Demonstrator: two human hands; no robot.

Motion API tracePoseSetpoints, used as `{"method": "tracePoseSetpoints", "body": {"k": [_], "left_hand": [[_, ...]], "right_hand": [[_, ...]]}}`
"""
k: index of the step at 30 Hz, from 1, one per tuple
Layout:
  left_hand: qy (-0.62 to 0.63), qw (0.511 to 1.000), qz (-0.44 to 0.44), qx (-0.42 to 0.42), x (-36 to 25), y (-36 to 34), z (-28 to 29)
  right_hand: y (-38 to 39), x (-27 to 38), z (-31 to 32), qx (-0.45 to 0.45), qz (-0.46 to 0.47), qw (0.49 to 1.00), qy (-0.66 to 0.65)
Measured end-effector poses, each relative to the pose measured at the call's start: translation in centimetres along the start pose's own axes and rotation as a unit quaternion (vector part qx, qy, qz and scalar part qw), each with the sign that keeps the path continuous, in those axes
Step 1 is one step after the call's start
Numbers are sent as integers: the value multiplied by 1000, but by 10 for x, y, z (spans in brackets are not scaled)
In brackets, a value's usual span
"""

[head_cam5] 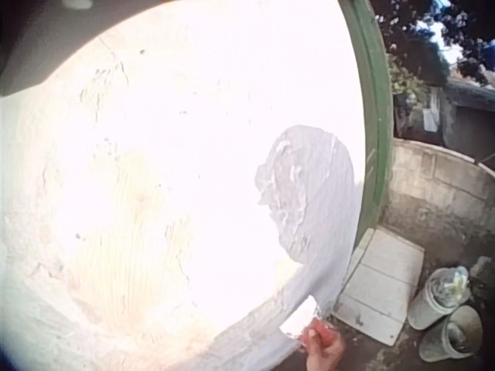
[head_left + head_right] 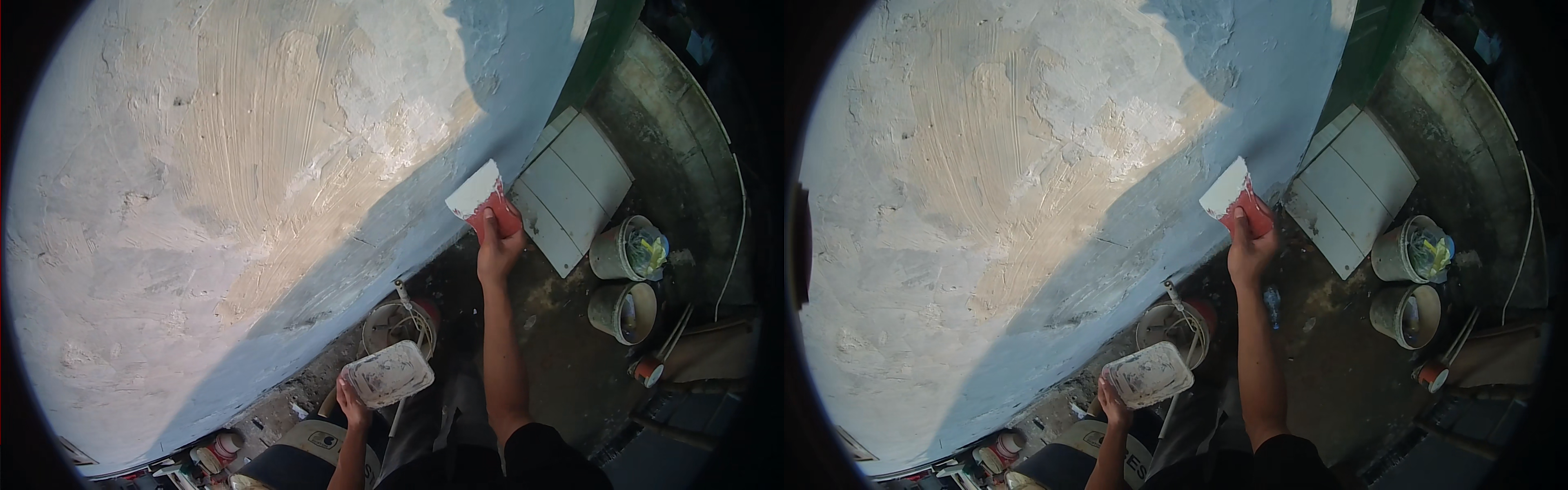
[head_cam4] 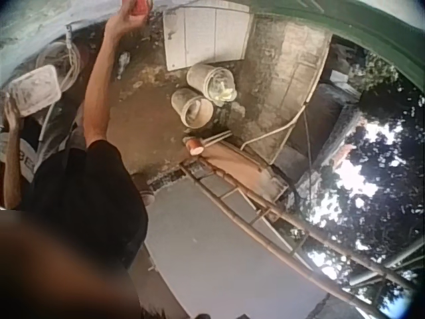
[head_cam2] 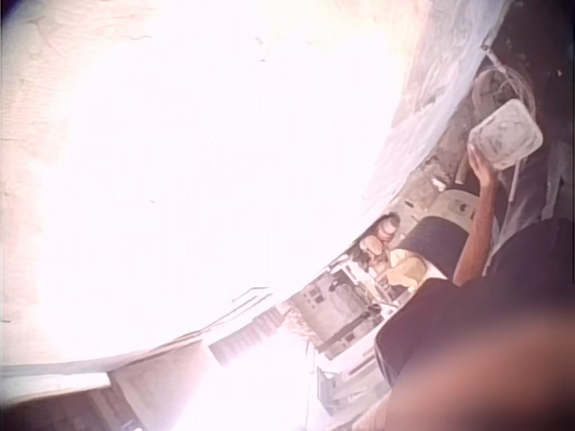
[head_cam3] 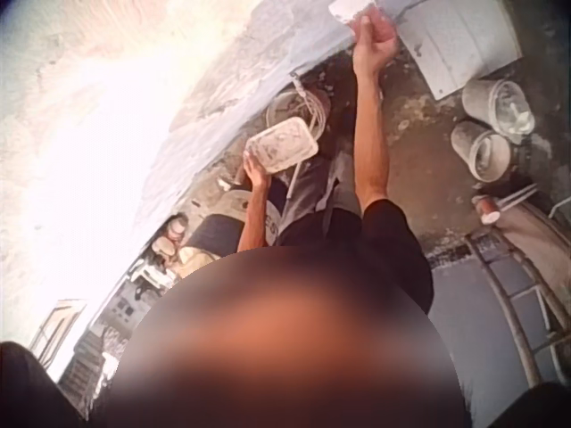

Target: The person applies plaster or filler from a plastic container onto a wall using a putty knife to patch imperfections.

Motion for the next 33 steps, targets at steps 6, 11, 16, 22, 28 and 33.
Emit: {"method": "tracePoseSetpoints", "body": {"k": [6,11,16,22,28,33], "left_hand": [[0,1000,8,-6,8,-1,-4],[1,1000,8,7,6,-1,-4],[7,999,36,-3,12,1,-10],[-27,999,22,-9,13,4,-7],[-8,1000,16,-20,7,3,-9],[-48,998,19,38,10,-3,2]], "right_hand": [[-1,42,-60,85,179,957,212],[43,44,-92,149,201,940,230],[97,40,-117,228,239,920,212],[134,43,-116,242,200,932,182],[44,48,-49,22,212,959,185],[39,56,-99,74,205,945,245]]}}
Point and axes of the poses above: each hand's wrist, its own y-axis away from the middle knuckle, its own z-axis out of the back of the hand, x = y × z, the point moved 10 cm from there along -y, towards the middle knuckle, and after that the axes turned 3 degrees about z, right-handed, at the moved point
